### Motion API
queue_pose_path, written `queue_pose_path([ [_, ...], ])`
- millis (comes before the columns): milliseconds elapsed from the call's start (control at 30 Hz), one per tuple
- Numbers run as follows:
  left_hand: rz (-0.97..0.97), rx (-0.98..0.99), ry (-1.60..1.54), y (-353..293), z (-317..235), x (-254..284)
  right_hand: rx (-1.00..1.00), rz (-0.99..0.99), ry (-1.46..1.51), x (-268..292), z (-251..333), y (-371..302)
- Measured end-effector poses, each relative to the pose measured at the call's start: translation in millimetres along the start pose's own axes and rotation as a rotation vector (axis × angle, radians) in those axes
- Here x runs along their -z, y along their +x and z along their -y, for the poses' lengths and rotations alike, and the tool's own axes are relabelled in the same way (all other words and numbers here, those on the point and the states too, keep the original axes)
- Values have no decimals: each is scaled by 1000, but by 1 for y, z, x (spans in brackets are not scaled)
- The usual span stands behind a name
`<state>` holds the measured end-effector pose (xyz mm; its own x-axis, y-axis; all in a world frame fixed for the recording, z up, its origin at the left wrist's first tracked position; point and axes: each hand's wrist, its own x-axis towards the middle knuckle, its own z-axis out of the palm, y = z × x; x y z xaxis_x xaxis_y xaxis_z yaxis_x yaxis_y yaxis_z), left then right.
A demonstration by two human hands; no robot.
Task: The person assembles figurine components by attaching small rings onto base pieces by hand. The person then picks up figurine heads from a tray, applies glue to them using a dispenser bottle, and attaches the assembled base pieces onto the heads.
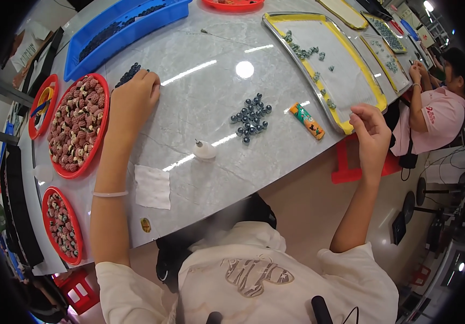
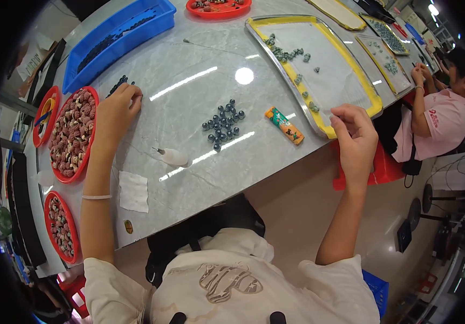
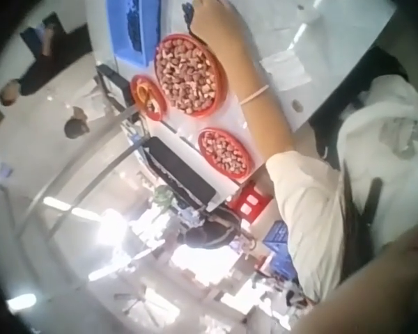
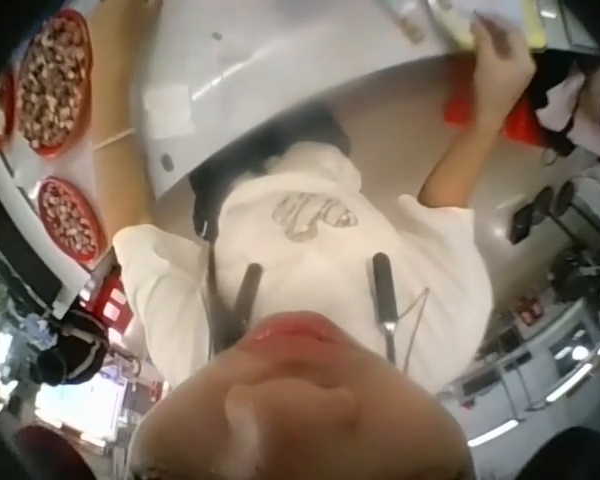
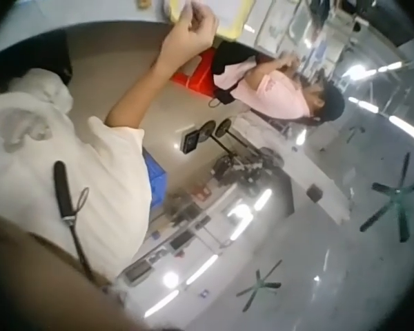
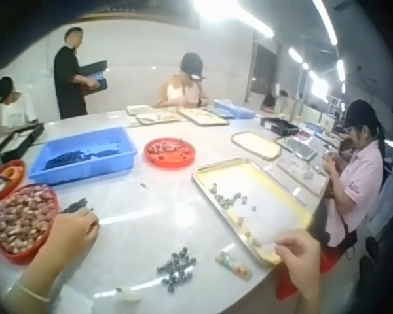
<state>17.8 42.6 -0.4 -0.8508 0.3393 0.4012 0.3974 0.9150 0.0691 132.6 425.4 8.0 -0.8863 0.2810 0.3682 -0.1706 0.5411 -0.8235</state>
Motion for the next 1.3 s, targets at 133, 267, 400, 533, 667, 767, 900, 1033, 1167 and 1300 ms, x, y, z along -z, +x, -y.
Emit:
queue_pose_path([
  [133, -11, -16, 34, 3, 4, -7, 12, -12, 109, -9, 8, 1],
  [267, 9, 23, -22, 2, 5, -6, -64, -3, 210, -19, 16, -1],
  [400, -3, 49, -13, 4, 8, -11, -90, 16, 264, -23, 21, -6],
  [533, 13, 33, 86, 9, 5, -13, -100, 52, 293, -20, 20, -13],
  [667, 31, -57, 267, 13, 2, -19, -117, 13, 275, -20, 23, -18],
  [767, 51, -47, 288, 15, 3, -22, -160, 3, 316, -19, 20, -23],
  [900, 98, 6, 243, 19, 3, -23, -183, -58, 292, -11, 20, -24],
  [1033, 150, 46, 242, 19, 7, -18, -243, -79, 447, -12, 24, -25],
  [1167, 60, 146, -54, -2, -2, 18, -281, 41, 593, -17, 30, -27],
  [1300, 135, 354, -721, -42, -67, 89, -295, 129, 680, -28, 35, -34],
])
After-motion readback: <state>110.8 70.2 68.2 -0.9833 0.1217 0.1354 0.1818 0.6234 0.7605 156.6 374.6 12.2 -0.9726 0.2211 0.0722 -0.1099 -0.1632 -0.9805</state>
